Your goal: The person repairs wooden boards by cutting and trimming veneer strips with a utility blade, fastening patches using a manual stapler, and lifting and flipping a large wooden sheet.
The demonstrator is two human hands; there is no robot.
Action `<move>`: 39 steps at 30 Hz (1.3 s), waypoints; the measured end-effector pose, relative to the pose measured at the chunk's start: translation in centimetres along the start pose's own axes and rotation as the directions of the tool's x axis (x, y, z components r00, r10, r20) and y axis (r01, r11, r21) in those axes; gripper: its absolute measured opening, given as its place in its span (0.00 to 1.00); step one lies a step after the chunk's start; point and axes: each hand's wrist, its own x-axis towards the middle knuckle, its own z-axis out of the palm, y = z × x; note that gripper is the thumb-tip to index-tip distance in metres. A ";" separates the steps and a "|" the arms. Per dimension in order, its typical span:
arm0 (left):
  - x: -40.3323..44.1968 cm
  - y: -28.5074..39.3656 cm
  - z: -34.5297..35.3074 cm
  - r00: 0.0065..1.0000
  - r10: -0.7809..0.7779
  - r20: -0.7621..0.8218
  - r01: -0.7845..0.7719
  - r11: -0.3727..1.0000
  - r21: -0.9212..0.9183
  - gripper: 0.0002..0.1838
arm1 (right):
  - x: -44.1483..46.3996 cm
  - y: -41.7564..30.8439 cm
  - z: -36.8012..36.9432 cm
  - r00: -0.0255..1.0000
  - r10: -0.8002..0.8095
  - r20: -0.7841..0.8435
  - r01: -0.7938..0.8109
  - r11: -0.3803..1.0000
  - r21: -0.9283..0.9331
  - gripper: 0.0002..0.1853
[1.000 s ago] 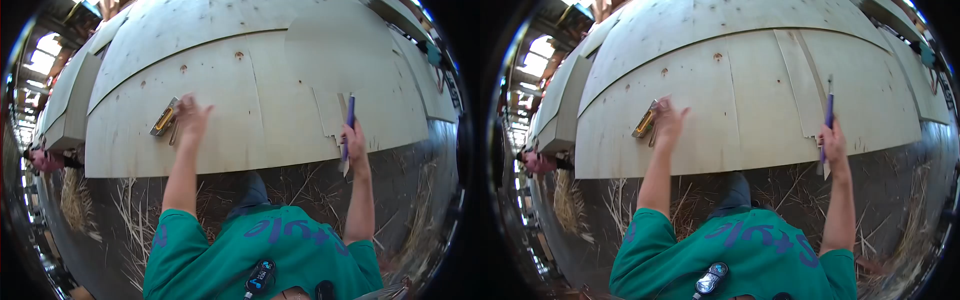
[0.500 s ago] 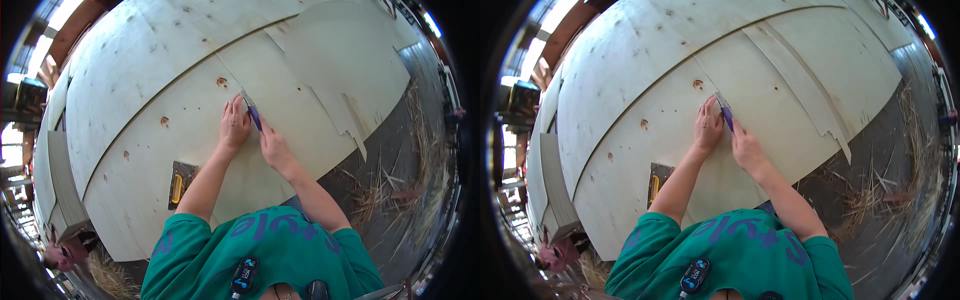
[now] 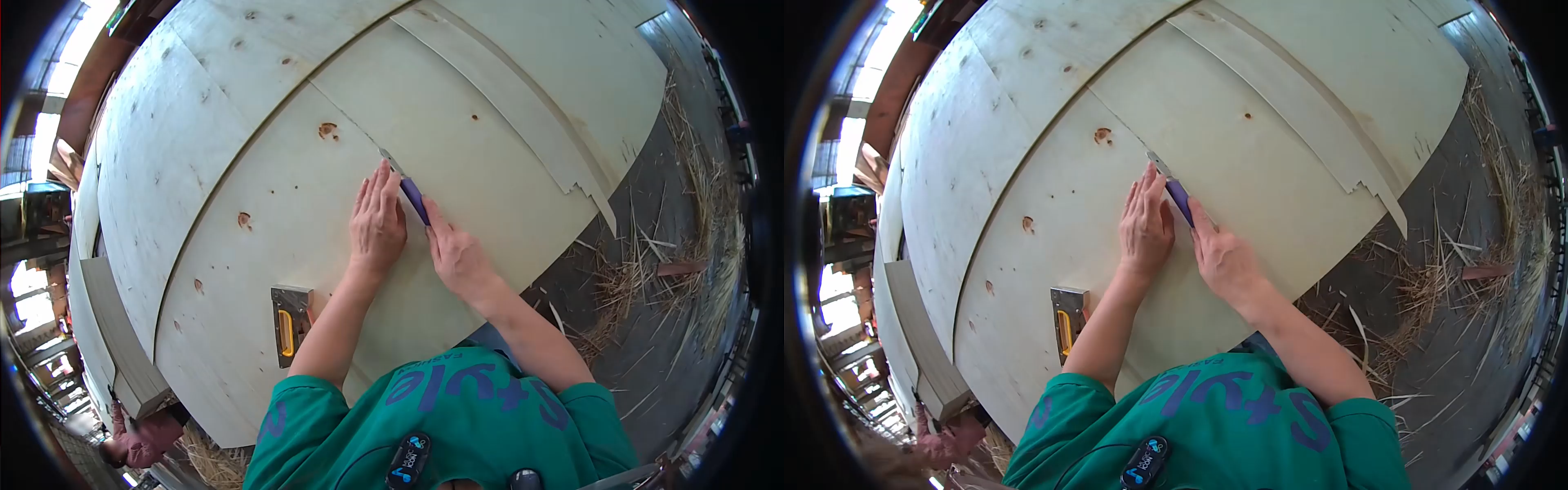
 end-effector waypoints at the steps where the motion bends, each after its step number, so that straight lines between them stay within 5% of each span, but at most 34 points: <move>1: -0.2 0.1 0.0 1.000 0.002 0.016 -0.003 1.000 0.014 0.20 | 0.3 -0.1 -0.1 0.999 0.030 0.029 -0.030 0.999 0.021 0.26; 5: -0.2 0.1 0.5 0.999 0.032 0.032 -0.033 0.999 0.019 0.20 | -0.4 -0.8 0.1 0.994 0.089 0.057 -0.096 0.987 0.131 0.26; 21: -4.6 4.5 0.8 0.993 0.072 0.088 -0.069 0.997 -0.029 0.18 | -6.6 1.6 -4.6 0.972 0.105 0.211 -0.111 0.994 0.020 0.26; 35: -14.7 15.1 1.1 0.968 0.170 0.183 -0.148 0.981 -0.127 0.22 | -20.6 4.6 -10.6 0.941 0.151 0.304 -0.137 0.988 -0.068 0.28; 39: -16.8 17.9 0.4 0.936 0.267 0.228 -0.226 0.955 -0.191 0.22 | -25.6 6.6 -13.0 0.939 0.178 0.296 -0.199 0.979 0.044 0.27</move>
